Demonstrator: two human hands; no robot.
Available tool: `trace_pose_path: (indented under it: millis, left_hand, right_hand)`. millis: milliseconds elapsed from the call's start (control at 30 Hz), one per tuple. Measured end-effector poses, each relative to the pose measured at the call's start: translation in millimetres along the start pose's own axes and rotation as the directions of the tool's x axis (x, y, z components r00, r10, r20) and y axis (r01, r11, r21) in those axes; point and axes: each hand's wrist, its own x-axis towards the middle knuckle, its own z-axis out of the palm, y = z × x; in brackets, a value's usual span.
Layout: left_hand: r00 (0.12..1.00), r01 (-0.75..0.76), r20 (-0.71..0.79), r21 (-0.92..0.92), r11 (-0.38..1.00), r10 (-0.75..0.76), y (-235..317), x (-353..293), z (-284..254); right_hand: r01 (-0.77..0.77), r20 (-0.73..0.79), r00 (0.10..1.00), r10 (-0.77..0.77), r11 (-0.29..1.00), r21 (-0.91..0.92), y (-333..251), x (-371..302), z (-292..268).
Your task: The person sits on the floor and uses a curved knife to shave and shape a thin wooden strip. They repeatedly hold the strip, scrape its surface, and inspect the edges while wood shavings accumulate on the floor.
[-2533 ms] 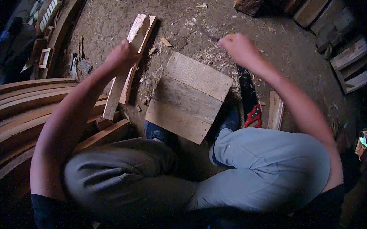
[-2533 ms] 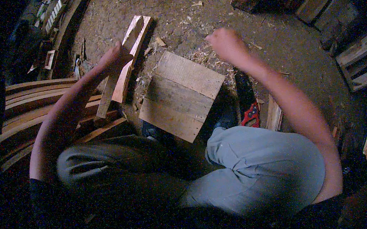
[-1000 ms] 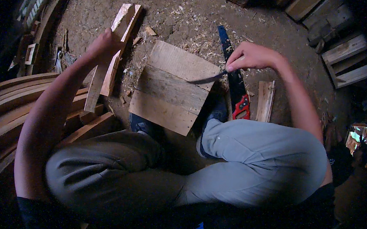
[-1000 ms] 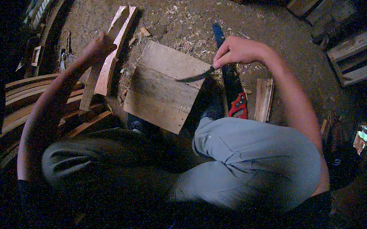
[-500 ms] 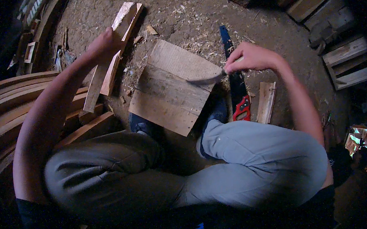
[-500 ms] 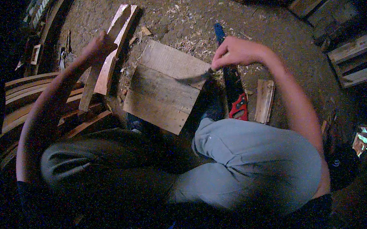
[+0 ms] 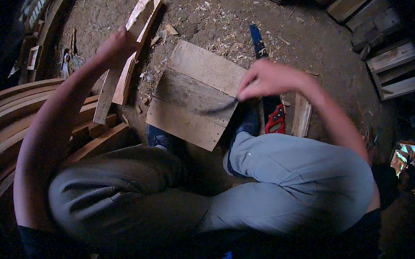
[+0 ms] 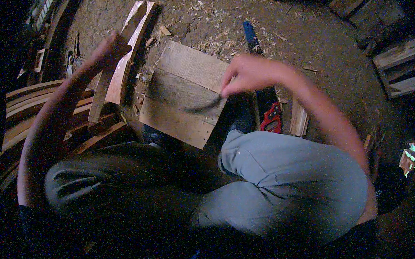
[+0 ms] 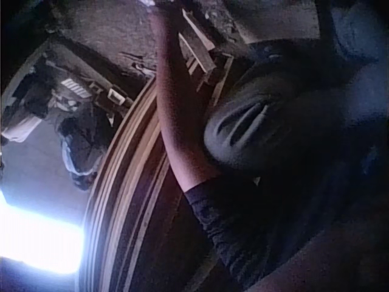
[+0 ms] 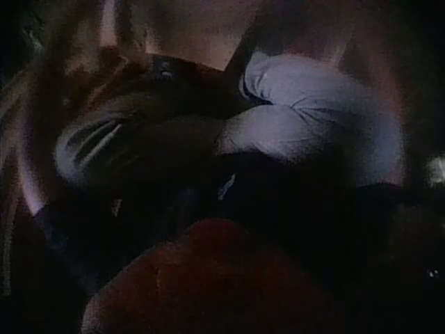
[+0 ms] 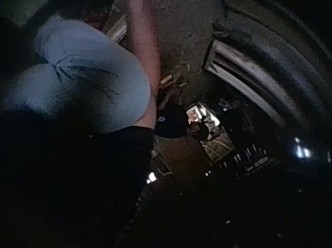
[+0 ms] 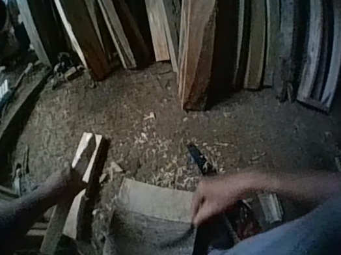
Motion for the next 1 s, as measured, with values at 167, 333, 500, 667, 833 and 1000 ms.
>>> trace_pose_path:
  millis: [167, 333, 500, 667, 833, 1000]
  left_hand:
    - [0.991, -0.094, 0.1, 0.088, 0.992, 0.085, 71, -28, -101]
    - [0.986, -0.15, 0.108, 0.244, 0.958, 0.127, 58, -9, -77]
    - [0.963, -0.266, 0.164, 0.435, 0.86, 0.215, 52, -21, -78]
    - [0.973, -0.226, 0.134, 0.426, 0.876, 0.186, 46, -16, -65]
    - [0.992, -0.126, 0.02, 0.164, 0.978, 0.124, 45, -6, -56]
    - [0.993, 0.102, 0.058, 0.073, 0.992, -0.106, 31, -14, -62]
  right_hand:
    - [-0.163, -0.202, 0.971, 0.125, 0.969, -0.185, -8, 13, 9]
    - [-0.249, -0.794, 0.607, -0.032, 0.941, -0.228, 1, -17, -56]
    - [0.092, -0.17, 0.979, -0.117, 0.985, -0.148, -14, 2, -18]
    - [0.097, 0.215, 0.975, -0.053, 0.974, -0.203, -21, -1, 16]
    - [-0.247, -0.802, 0.596, -0.044, 0.94, -0.236, 7, -21, -56]
    - [0.006, -0.646, 0.756, -0.106, 0.988, -0.154, -13, -30, -73]
